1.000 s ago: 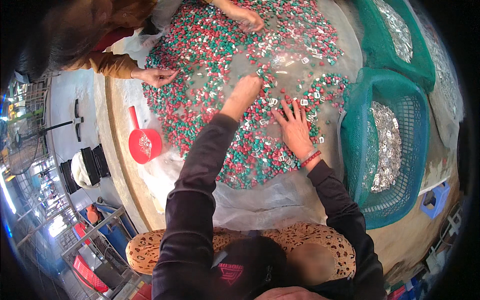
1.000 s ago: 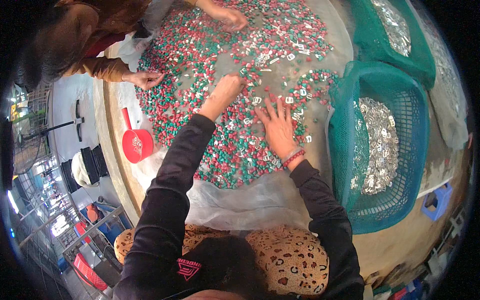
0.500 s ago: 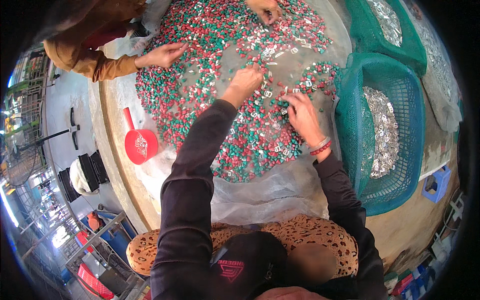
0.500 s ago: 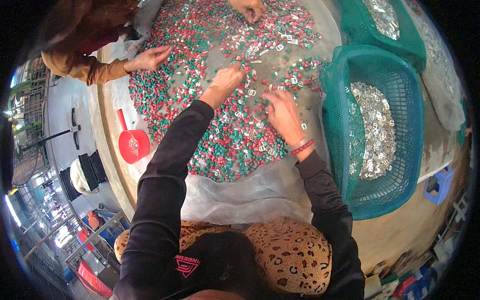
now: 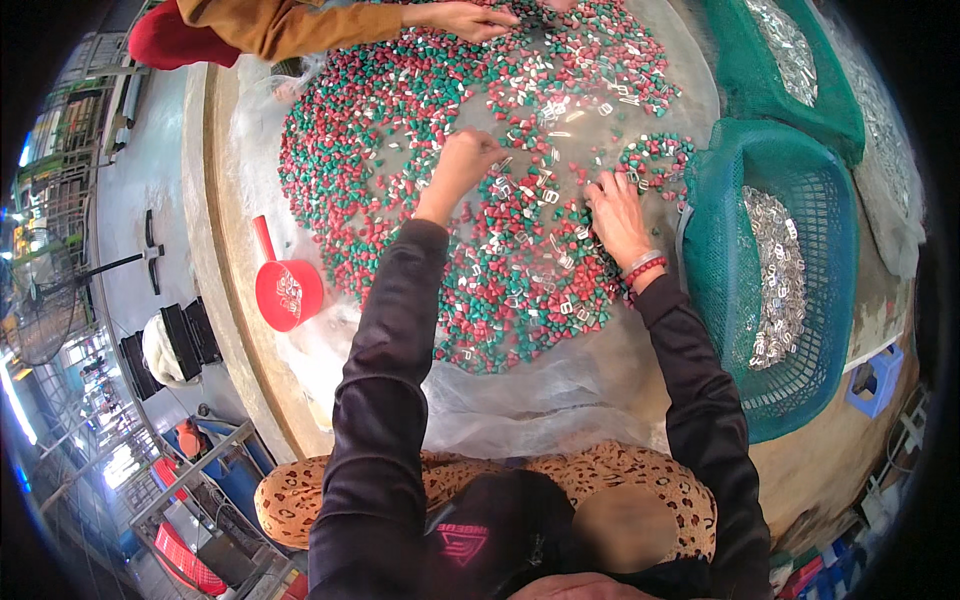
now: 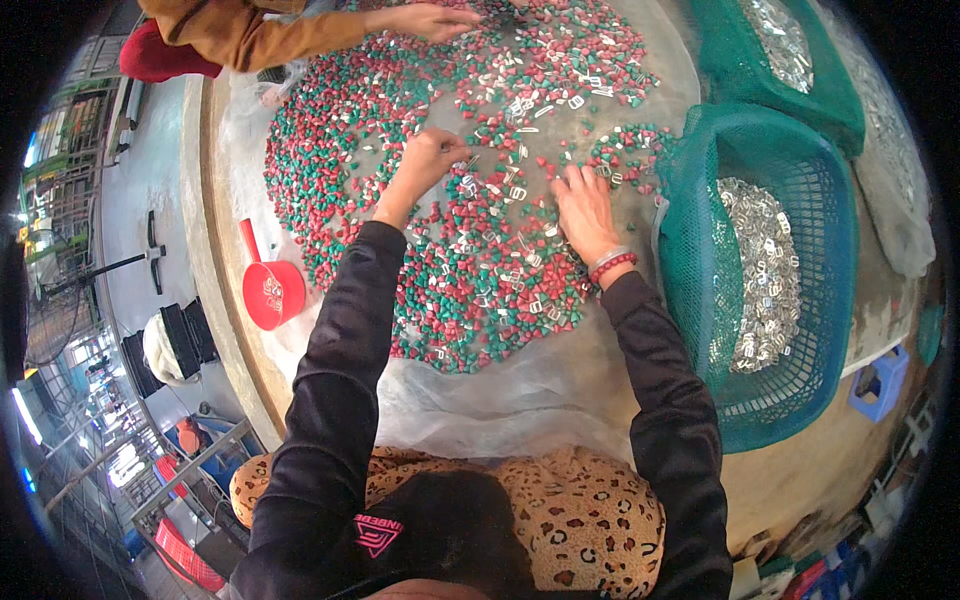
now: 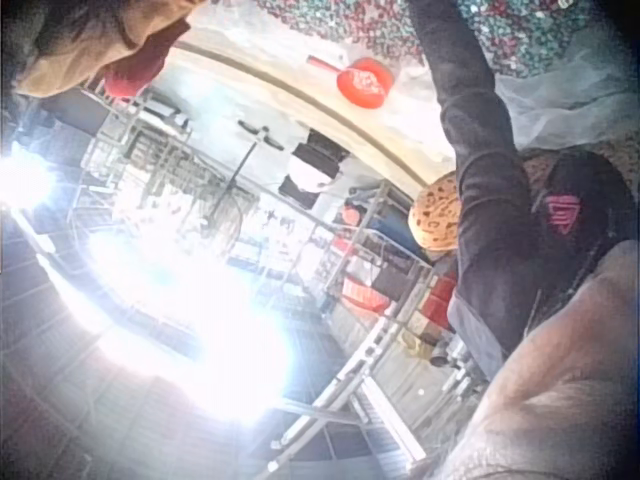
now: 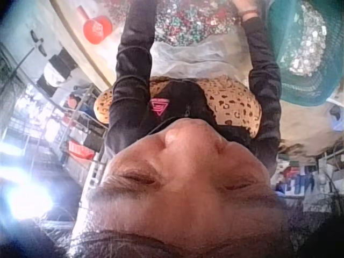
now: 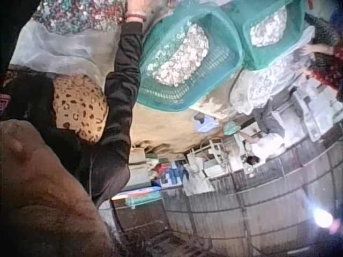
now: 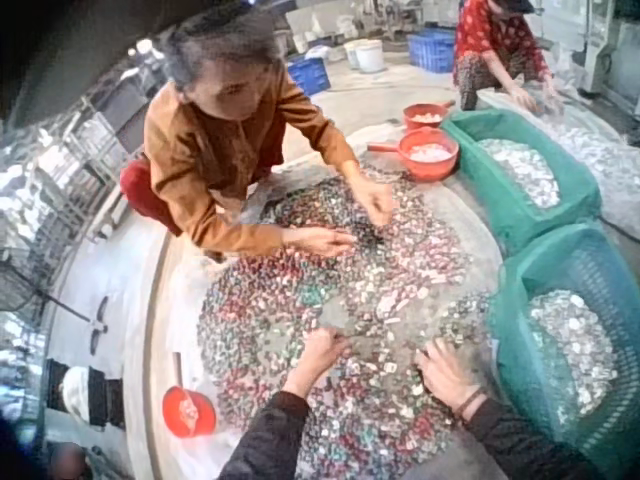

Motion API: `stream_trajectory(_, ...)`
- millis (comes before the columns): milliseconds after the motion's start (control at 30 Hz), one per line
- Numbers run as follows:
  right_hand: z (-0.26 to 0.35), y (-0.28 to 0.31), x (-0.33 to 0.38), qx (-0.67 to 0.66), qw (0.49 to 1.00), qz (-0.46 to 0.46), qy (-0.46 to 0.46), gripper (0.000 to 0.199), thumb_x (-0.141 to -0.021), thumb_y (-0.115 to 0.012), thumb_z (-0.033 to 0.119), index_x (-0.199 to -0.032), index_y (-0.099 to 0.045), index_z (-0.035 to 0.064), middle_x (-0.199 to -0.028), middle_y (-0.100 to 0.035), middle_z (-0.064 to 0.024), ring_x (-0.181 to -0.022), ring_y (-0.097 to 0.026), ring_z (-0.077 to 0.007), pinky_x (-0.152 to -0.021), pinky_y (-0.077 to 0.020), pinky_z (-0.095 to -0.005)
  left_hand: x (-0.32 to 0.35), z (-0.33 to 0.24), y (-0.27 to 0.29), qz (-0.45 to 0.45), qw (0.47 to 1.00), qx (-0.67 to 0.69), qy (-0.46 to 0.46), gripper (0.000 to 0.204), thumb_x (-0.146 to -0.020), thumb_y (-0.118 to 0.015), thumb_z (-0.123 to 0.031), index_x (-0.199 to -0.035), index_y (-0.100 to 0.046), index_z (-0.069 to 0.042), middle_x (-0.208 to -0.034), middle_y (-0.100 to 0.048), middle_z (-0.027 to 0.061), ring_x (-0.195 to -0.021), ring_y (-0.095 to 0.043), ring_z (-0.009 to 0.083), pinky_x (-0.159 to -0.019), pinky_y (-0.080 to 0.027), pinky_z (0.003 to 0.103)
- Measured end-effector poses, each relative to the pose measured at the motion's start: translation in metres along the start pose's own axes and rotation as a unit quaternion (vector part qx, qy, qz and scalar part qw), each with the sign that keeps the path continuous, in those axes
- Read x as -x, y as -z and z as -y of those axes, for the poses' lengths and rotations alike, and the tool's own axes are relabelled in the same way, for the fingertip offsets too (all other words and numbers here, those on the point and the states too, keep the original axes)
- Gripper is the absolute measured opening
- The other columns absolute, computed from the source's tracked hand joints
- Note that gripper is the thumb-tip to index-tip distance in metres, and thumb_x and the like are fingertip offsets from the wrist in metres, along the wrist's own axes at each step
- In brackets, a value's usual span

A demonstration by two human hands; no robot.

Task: The person sits cross-legged on the floor and sorts a large pile of red, green, and white bottle caps by hand. They pick out silver-colored caps and place them into a green basket while another person works alongside them.

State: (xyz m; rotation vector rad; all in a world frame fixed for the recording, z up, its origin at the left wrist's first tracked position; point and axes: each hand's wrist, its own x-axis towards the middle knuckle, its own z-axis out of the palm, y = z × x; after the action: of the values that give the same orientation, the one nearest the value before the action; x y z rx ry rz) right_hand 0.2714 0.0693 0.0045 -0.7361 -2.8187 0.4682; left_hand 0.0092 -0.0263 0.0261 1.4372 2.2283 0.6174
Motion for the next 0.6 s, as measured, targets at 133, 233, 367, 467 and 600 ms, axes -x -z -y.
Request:
stream_trajectory(133, 0.002, 0.006, 0.001, -0.130, 0.987, -0.031, -0.086, 0.033, -0.072, -0.058, -0.003, -0.103, -0.058, 0.0061, -0.104, -0.051, -0.0128, -0.105, -0.048, -0.0335, -0.089, -0.0396, -0.0449, -0.012, -0.014, -0.017, 0.079, 0.961, -0.250, -0.087, 0.012, -0.079, -0.065, -0.012, -0.085, -0.069, -0.002, -0.093, -0.066, 0.0172, -0.088, -0.067, 0.0325, -0.075, -0.055, 0.041)
stream_trajectory(233, -0.001, 0.020, 0.005, -0.158, 0.969, -0.137, -0.129, 0.047, -0.070, -0.057, -0.007, -0.113, -0.057, 0.0106, -0.109, -0.051, -0.0145, -0.107, -0.046, -0.0360, -0.094, -0.0388, -0.0463, -0.019, -0.016, -0.024, 0.103, 0.956, -0.270, -0.055, 0.014, -0.079, -0.063, -0.015, -0.082, -0.068, -0.002, -0.094, -0.066, 0.0199, -0.090, -0.067, 0.0338, -0.078, -0.055, 0.040)
stream_trajectory(367, -0.006, 0.030, 0.009, -0.092, 0.986, -0.112, -0.085, 0.037, -0.074, -0.063, 0.002, -0.109, -0.065, 0.0147, -0.106, -0.052, -0.0114, -0.104, -0.046, -0.0325, -0.089, -0.0409, -0.0440, -0.023, -0.005, -0.014, 0.093, 0.976, -0.193, 0.035, 0.028, -0.077, -0.068, -0.028, -0.084, -0.070, -0.001, -0.082, -0.069, 0.0171, -0.080, -0.068, 0.0316, -0.074, -0.053, 0.041)
stream_trajectory(467, -0.008, 0.022, 0.005, -0.057, 0.994, -0.068, -0.063, 0.018, -0.074, -0.069, 0.012, -0.092, -0.069, 0.0092, -0.103, -0.054, -0.0098, -0.101, -0.048, -0.0297, -0.086, -0.0413, -0.0418, -0.008, 0.005, 0.000, -0.019, 0.990, 0.057, 0.126, 0.032, -0.076, -0.067, -0.033, -0.088, -0.072, -0.003, -0.076, -0.070, 0.0141, -0.076, -0.069, 0.0238, -0.072, -0.052, 0.036)
stream_trajectory(600, -0.002, 0.005, -0.005, 0.007, 0.999, -0.023, -0.034, 0.014, -0.074, -0.067, 0.013, -0.083, -0.066, 0.0024, -0.100, -0.055, -0.0108, -0.100, -0.049, -0.0302, -0.084, -0.0411, -0.0422, 0.015, 0.006, 0.003, -0.064, 0.986, 0.097, 0.124, 0.025, -0.072, -0.070, -0.026, -0.087, -0.074, -0.006, -0.073, -0.070, 0.0117, -0.070, -0.069, 0.0221, -0.066, -0.053, 0.033)
